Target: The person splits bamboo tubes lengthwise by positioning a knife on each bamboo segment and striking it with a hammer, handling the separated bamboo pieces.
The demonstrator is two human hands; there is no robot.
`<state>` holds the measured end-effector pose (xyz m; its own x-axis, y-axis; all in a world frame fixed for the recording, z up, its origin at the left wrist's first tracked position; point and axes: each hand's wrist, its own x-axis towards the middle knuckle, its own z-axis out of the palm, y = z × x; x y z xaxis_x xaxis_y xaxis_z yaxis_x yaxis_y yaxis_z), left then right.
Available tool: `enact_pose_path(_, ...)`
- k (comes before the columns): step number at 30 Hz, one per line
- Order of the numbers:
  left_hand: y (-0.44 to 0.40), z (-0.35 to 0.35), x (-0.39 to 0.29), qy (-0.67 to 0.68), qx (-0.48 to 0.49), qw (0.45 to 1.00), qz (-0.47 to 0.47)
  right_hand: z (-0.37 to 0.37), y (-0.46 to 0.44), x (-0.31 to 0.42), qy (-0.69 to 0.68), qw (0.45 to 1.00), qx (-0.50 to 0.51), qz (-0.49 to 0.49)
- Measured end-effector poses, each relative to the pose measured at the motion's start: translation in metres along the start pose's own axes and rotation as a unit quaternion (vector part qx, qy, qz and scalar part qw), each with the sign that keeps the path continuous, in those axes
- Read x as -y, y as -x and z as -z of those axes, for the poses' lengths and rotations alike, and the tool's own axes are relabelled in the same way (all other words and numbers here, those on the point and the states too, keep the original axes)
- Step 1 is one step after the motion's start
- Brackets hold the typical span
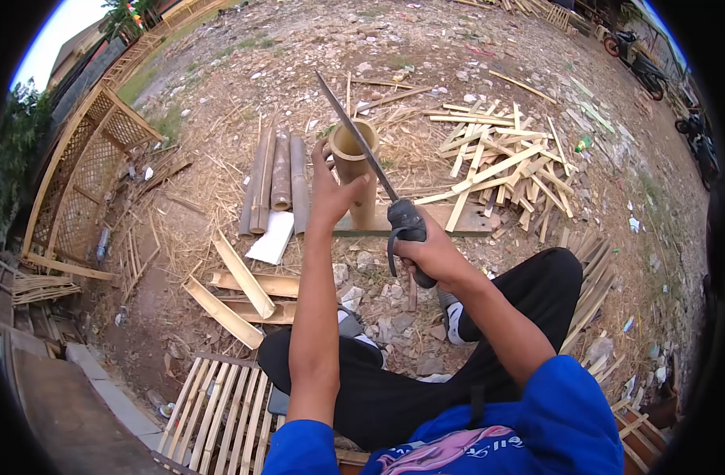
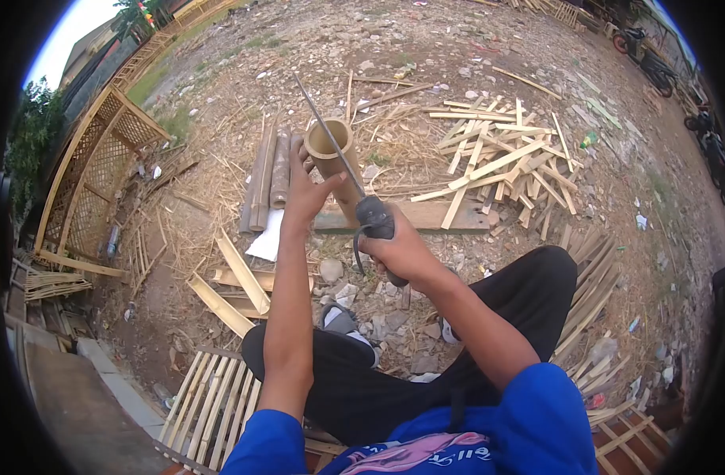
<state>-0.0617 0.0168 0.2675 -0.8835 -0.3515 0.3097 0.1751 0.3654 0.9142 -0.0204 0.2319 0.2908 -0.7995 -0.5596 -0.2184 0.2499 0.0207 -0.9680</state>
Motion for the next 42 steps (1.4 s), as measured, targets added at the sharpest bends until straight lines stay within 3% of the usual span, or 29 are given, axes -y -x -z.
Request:
enact_pose_path(4,0.017,0.01,-0.008,0.024,-0.061,0.995,0.07,0.0,-0.007,0.008,0.004,1.0,-0.014,0.002)
enact_pose_path(7,0.04,0.014,-0.044,0.135,-0.055,0.97,0.195,-0.009,-0.009,0.015,0.005,0.999,-0.038,-0.003)
enact_pose_path(14,0.09,-0.002,-0.087,0.169,0.054,0.948,0.265,-0.023,-0.025,0.015,-0.046,0.998,-0.042,0.009)
enact_pose_path(17,0.093,-0.005,-0.079,0.212,0.083,0.935,0.272,-0.034,-0.028,0.017,-0.09,0.993,-0.082,0.006)
enact_pose_path(23,0.08,0.002,-0.083,0.193,0.091,0.942,0.26,-0.036,-0.043,0.013,-0.072,0.997,-0.036,0.018)
enact_pose_path(26,0.078,0.002,-0.09,0.172,0.065,0.945,0.269,-0.042,-0.048,0.013,-0.074,0.995,-0.06,0.041)
enact_pose_path(42,0.077,-0.008,-0.071,0.183,0.09,0.936,0.287,-0.026,-0.03,0.02,-0.035,0.998,0.032,0.039)
